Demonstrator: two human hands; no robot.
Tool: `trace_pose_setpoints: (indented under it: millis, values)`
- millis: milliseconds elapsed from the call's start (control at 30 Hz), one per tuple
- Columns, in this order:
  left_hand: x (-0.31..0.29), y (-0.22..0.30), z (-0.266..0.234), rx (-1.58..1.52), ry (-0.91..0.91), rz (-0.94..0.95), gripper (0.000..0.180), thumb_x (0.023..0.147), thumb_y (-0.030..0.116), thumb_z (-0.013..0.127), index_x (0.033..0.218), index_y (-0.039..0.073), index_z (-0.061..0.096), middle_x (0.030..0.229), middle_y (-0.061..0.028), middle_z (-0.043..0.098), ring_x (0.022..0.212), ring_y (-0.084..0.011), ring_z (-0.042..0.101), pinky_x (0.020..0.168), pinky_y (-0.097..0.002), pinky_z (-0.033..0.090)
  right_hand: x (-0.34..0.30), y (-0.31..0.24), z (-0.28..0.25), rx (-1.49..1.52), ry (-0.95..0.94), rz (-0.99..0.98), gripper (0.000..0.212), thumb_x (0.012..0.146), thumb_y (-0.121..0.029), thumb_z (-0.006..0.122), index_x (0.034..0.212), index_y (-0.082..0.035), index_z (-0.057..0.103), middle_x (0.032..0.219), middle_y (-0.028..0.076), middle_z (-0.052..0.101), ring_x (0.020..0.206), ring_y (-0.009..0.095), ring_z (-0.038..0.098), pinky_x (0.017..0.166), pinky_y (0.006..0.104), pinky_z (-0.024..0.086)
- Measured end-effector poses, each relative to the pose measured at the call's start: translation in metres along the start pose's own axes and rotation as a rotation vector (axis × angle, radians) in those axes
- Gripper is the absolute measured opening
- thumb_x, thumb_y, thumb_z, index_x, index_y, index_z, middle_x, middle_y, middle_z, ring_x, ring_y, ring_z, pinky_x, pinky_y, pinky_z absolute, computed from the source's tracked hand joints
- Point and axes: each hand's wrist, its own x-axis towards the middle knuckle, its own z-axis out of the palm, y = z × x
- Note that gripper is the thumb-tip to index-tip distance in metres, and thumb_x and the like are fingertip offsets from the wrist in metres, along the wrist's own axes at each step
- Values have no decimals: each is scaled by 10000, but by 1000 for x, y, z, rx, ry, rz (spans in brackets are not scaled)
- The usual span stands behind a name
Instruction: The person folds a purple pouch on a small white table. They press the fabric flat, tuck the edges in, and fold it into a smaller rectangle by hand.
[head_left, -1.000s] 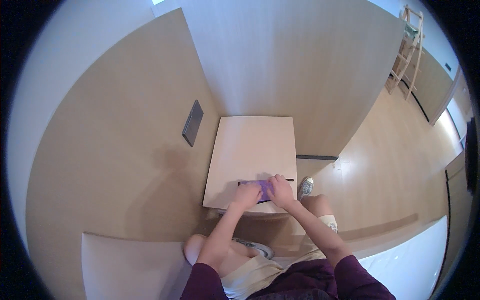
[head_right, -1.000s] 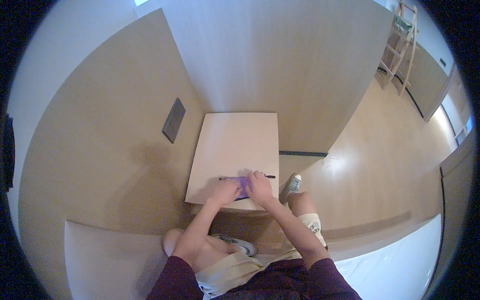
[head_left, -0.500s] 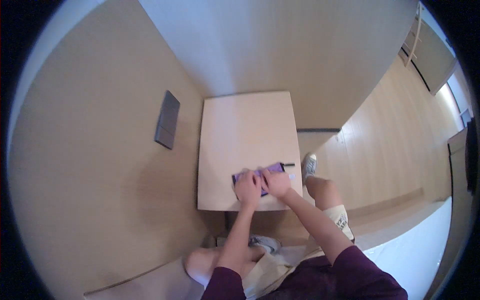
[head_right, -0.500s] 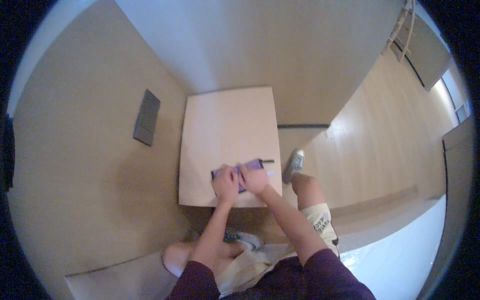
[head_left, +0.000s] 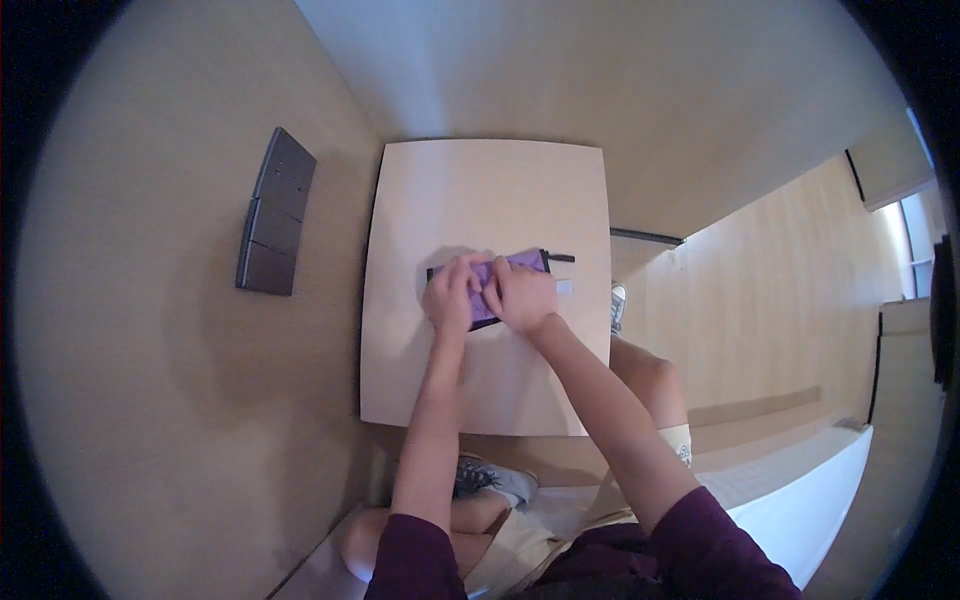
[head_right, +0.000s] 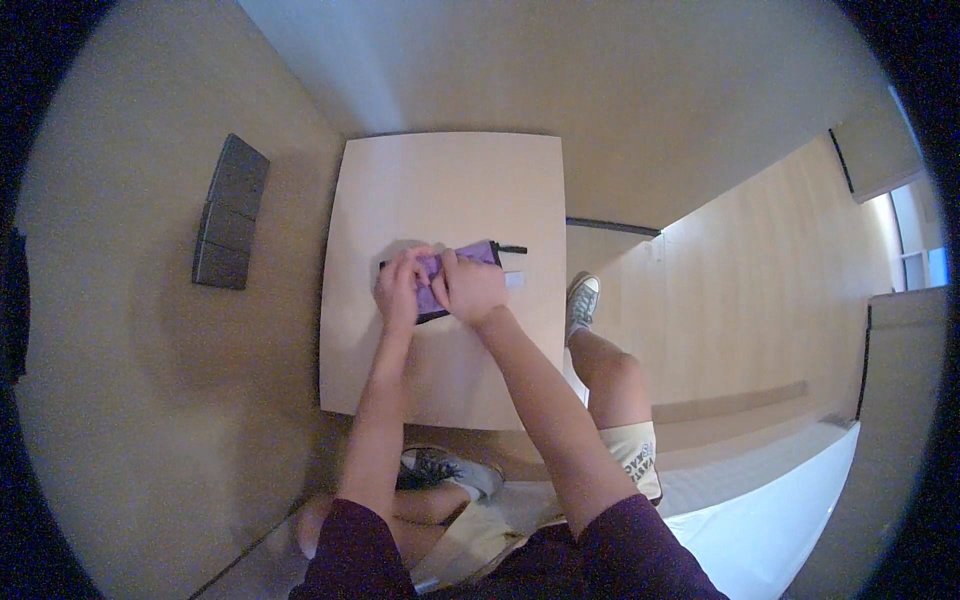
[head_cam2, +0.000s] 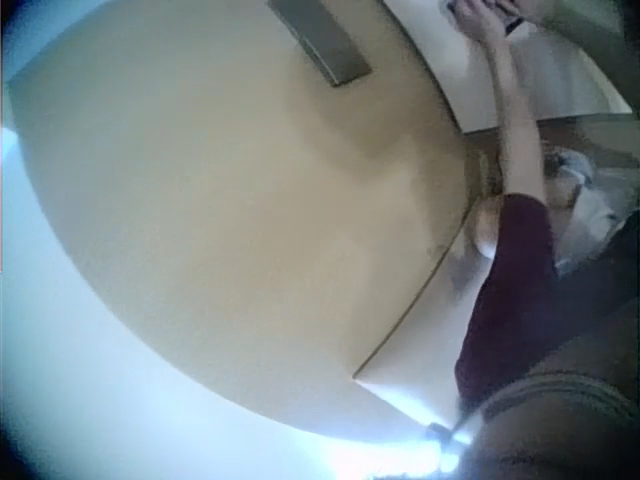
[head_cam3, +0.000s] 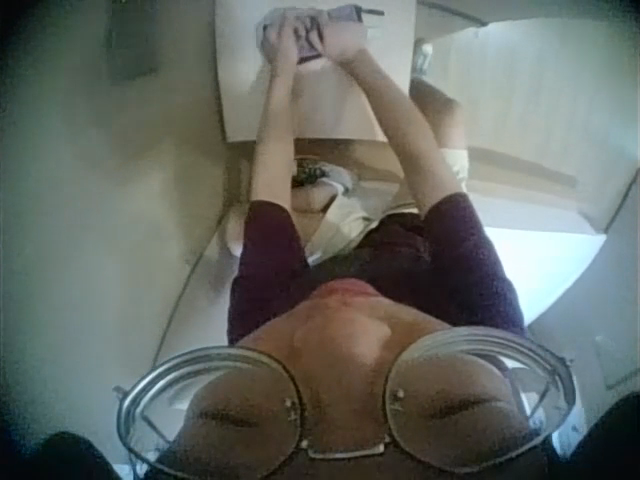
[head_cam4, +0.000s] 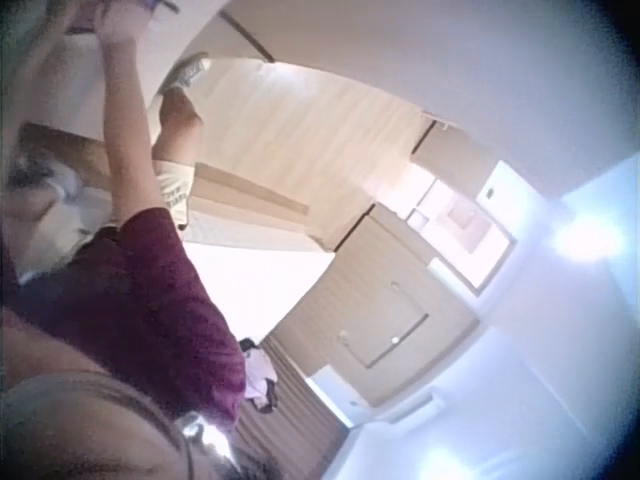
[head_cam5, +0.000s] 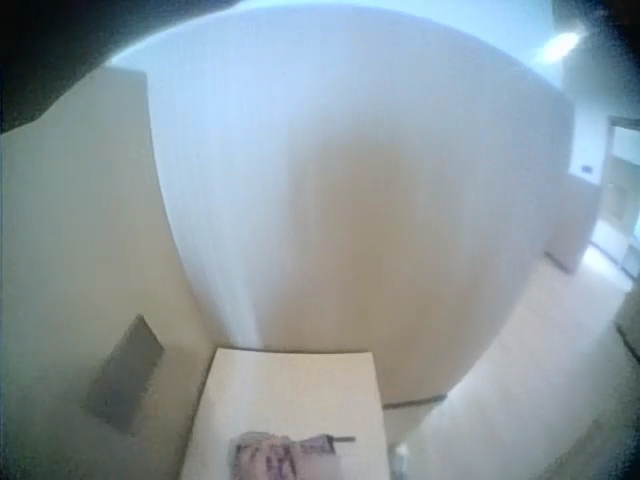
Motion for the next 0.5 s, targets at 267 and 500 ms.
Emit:
trace_pose_setpoints:
  millis: [267,500]
  values:
    - [9,-12,-70,-1400,-409,-239,518,976,287,339,1347,-73,367,504,37,344,504,-73,334,514,-239,295,2,6,15,-6,86,-33,161,786,-240,556,765,-83,522,594,99,594,525,257,607,473,385,476]
    - [-22,38,-30,-1766,-485,-348,473,985,250,354,1366,-31,375,456,68,339,484,-54,332,560,-240,298,4,2,14,-24,29,-24,202,801,-285,548,809,-85,528,648,86,621,585,271,628,511,394,493]
